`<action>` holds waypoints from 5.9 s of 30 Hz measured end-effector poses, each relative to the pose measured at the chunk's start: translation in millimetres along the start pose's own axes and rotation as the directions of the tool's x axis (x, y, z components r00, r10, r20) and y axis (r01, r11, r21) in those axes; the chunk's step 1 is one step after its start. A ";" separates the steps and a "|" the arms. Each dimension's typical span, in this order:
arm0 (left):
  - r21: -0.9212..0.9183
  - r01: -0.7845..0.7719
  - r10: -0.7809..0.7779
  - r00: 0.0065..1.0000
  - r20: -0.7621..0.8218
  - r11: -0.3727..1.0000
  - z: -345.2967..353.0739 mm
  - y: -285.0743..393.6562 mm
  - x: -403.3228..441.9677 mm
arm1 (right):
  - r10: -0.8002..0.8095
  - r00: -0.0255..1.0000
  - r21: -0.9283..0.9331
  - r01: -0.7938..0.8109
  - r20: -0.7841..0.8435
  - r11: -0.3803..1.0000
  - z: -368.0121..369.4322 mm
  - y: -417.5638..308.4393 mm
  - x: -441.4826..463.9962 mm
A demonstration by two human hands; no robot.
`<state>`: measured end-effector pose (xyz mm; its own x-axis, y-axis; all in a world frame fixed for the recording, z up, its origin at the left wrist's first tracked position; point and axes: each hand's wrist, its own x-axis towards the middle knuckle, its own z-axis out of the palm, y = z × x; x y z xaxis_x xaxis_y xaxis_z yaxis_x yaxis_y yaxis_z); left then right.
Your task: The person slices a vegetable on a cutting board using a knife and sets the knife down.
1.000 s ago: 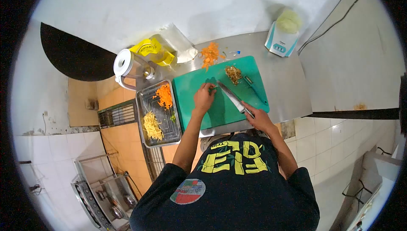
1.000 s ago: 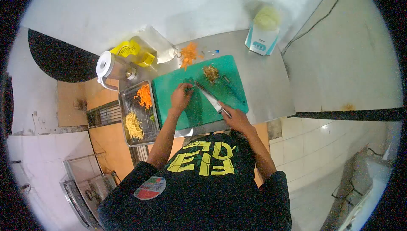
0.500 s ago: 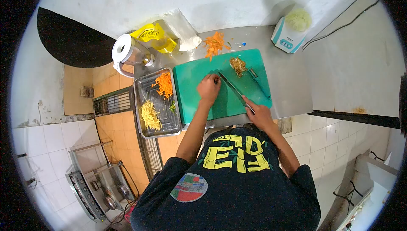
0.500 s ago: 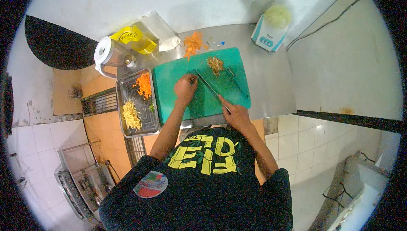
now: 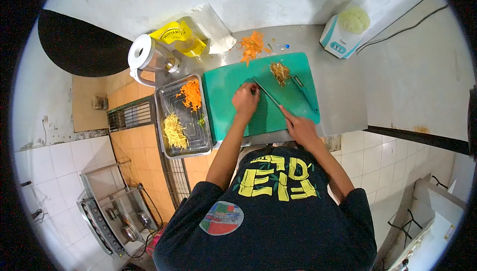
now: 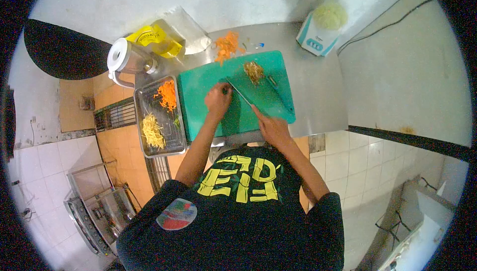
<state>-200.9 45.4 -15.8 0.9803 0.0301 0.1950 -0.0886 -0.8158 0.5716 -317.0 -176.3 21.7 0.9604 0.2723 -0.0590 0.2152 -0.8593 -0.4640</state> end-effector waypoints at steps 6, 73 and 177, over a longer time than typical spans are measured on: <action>0.025 0.030 -0.031 0.999 0.027 0.999 -5.6 0.6 3.4 | 0.009 0.999 0.008 -0.009 0.044 1.000 -7.8 5.9 -17.7; -0.029 0.016 -0.015 0.999 0.048 0.999 -7.3 -8.0 -3.8 | 0.067 0.996 0.092 -0.073 0.065 0.993 -10.4 -9.2 -13.0; 0.365 -0.526 0.358 0.825 0.437 0.768 56.0 39.8 171.7 | 0.264 0.844 0.787 -0.533 0.467 0.312 -51.7 90.6 5.7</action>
<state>-26.3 -14.2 -4.2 0.8543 -0.5195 0.0168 -0.5197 -0.8531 0.0459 -282.9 -275.1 25.0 0.7845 0.2054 -0.5851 -0.5840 -0.0725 -0.8085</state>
